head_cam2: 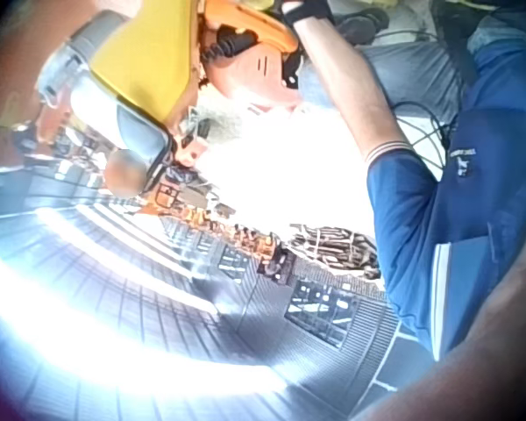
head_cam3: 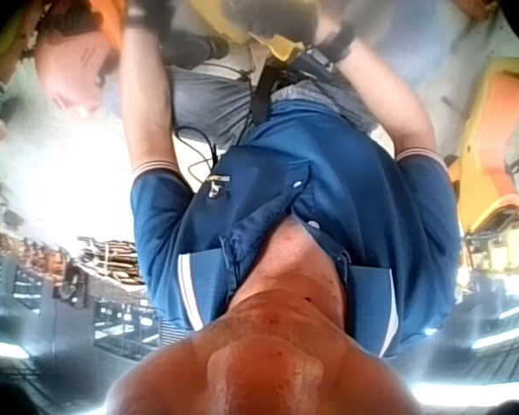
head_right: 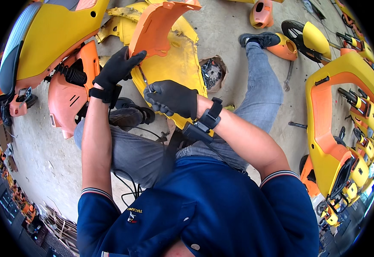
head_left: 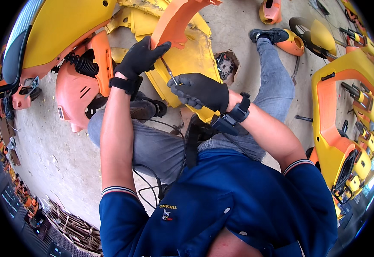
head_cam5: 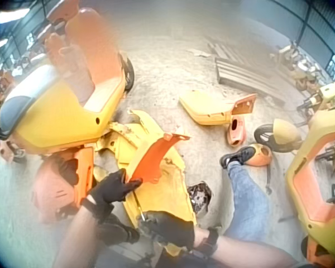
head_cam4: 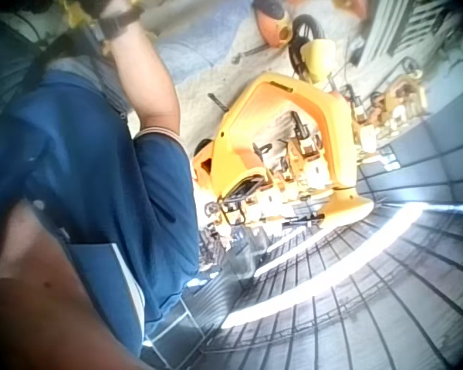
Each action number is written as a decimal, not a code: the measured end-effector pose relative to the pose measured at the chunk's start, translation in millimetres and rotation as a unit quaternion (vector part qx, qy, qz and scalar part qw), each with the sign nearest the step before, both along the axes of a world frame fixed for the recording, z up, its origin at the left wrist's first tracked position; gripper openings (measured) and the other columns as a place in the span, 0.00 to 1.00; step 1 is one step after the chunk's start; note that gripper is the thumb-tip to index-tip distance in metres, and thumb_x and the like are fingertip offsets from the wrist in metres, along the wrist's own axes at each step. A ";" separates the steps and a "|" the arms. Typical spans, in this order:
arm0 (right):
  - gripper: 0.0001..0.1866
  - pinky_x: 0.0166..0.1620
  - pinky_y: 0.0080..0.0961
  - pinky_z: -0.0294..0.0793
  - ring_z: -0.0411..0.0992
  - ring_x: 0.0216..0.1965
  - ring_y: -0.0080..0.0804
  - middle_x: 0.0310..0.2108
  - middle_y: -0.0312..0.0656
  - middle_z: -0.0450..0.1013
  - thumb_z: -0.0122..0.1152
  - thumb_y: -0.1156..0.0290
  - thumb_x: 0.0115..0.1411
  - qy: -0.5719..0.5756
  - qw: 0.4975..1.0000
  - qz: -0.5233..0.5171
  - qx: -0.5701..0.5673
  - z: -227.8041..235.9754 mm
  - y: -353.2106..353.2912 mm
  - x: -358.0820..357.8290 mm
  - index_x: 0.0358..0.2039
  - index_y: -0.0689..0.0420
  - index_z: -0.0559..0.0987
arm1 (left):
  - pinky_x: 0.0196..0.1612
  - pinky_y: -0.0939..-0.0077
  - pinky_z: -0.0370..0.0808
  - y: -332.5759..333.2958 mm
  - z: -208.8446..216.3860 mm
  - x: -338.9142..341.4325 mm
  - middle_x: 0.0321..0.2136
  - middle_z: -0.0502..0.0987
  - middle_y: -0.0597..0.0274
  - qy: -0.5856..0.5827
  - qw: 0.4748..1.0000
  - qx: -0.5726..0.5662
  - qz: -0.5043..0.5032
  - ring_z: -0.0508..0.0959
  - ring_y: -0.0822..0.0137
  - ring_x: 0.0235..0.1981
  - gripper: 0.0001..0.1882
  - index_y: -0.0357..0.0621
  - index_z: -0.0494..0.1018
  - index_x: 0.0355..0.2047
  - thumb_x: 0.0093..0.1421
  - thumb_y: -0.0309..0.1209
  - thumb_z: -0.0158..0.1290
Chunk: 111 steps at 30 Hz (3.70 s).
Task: The person sits on the floor and uses a screwdriver to remove screws from a yellow plastic scooter body panel. They then separate the panel into two pieces and inspect the edges and mounting points.
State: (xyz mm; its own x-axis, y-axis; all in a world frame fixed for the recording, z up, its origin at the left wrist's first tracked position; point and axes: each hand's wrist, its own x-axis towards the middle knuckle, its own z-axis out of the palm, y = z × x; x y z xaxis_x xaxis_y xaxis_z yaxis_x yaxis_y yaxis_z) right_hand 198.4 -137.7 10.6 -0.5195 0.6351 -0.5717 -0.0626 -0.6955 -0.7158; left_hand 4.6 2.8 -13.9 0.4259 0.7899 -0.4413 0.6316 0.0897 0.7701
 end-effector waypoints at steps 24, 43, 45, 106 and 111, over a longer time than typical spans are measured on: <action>0.14 0.18 0.13 0.62 0.63 0.16 0.14 0.20 0.32 0.69 0.57 0.58 0.67 0.024 0.997 -0.066 -0.024 -4.7 -8.4 -5.6 0.39 0.56 0.75 | 0.22 0.76 0.73 -0.3 -0.4 0.8 0.22 0.75 0.60 0.012 1.000 0.005 -0.006 0.76 0.71 0.16 0.34 0.37 0.69 0.34 0.55 0.60 0.59; 0.15 0.20 0.15 0.64 0.63 0.17 0.15 0.21 0.30 0.68 0.56 0.56 0.67 0.104 0.986 -0.123 -0.050 -3.8 -12.1 -5.6 0.39 0.57 0.76 | 0.22 0.76 0.73 0.8 -1.9 1.4 0.22 0.75 0.60 0.008 1.000 0.002 -0.003 0.75 0.71 0.16 0.34 0.36 0.69 0.34 0.54 0.61 0.59; 0.16 0.20 0.15 0.65 0.64 0.17 0.15 0.21 0.31 0.70 0.56 0.57 0.67 0.045 0.995 -0.085 -0.025 -1.7 -11.0 -7.1 0.41 0.57 0.76 | 0.22 0.76 0.73 -0.3 -0.6 -0.7 0.22 0.75 0.60 0.013 1.000 0.000 -0.002 0.75 0.71 0.16 0.34 0.36 0.69 0.34 0.54 0.61 0.59; 0.14 0.21 0.17 0.69 0.69 0.17 0.20 0.22 0.36 0.73 0.54 0.59 0.67 -0.039 0.998 -0.040 0.023 15.7 -0.6 -8.3 0.35 0.59 0.75 | 0.23 0.74 0.74 -2.1 5.1 4.2 0.24 0.77 0.57 0.016 1.000 0.011 0.017 0.77 0.69 0.17 0.35 0.36 0.69 0.34 0.56 0.62 0.56; 0.13 0.22 0.19 0.71 0.71 0.18 0.21 0.24 0.37 0.74 0.54 0.61 0.67 -0.086 0.996 -0.033 0.017 28.0 -1.3 -13.2 0.34 0.59 0.74 | 0.23 0.74 0.74 -1.5 1.7 4.0 0.24 0.76 0.58 0.009 1.000 0.008 0.013 0.77 0.69 0.17 0.35 0.35 0.69 0.34 0.56 0.62 0.57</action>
